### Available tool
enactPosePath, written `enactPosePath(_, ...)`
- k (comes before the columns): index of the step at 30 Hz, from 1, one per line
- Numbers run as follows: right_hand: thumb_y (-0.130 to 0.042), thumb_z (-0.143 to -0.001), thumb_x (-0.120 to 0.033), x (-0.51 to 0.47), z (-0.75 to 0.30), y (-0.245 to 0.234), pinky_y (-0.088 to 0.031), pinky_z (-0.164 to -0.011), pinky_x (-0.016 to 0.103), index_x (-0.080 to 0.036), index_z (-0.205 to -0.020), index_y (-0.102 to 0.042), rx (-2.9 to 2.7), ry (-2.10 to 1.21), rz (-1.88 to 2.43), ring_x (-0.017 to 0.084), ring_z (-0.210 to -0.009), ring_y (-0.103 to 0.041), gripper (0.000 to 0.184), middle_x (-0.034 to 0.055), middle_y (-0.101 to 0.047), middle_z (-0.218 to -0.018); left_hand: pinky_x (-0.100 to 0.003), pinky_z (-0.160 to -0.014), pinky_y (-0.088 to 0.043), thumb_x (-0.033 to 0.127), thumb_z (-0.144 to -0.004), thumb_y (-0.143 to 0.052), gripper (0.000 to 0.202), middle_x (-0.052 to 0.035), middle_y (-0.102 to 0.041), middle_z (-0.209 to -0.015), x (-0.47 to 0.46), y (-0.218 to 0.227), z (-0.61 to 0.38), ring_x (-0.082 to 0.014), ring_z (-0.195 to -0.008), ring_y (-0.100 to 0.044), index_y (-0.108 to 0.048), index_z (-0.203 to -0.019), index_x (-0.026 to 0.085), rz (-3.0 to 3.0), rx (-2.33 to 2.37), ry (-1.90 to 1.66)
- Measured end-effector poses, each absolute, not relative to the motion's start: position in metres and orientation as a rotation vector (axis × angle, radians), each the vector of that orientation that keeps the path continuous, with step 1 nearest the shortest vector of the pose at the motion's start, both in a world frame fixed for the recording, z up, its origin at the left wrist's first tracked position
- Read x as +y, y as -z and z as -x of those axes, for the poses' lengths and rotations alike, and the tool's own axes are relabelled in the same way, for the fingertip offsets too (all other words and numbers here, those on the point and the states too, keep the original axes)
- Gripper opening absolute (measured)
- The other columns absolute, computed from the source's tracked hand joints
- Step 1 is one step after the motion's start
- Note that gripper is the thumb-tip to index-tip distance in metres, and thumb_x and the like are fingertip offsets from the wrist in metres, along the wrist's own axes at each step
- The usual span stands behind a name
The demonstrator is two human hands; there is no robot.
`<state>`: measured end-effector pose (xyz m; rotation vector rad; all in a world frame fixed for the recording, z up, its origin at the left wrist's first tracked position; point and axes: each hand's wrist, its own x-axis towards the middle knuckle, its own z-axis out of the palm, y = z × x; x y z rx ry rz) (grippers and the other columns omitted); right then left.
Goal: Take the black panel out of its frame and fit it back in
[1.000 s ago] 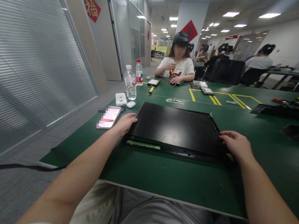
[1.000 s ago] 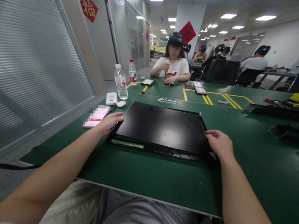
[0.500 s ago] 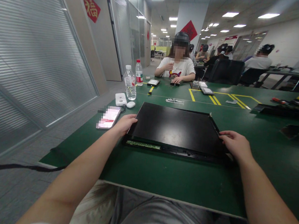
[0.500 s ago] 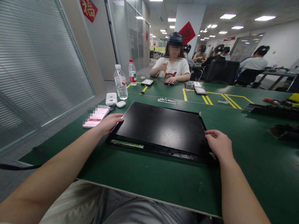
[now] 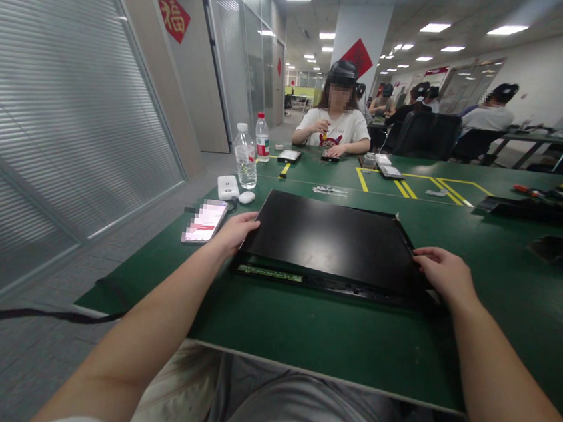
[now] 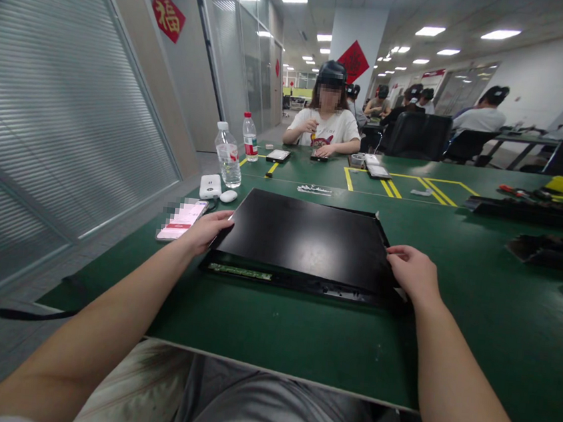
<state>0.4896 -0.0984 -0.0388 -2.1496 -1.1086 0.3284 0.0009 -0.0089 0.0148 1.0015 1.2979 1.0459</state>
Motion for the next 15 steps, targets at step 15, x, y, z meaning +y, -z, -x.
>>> enactPosePath(15,-0.076,-0.077,-0.036,-0.097,-0.494,0.043,-0.060,-0.087,0.043,-0.027,-0.092,-0.088,-1.122,-0.289,2.142,0.030,-0.085,-0.079,0.022,0.0057,-0.080,-0.079,-0.053,-0.111,-0.064,0.041,-0.072,-0.097,0.048,-0.0147,-0.087,-0.128,0.005,0.007,0.019,-0.0418,-0.125,-0.080,-0.089,-0.115,0.020,-1.556,1.467,-1.009)
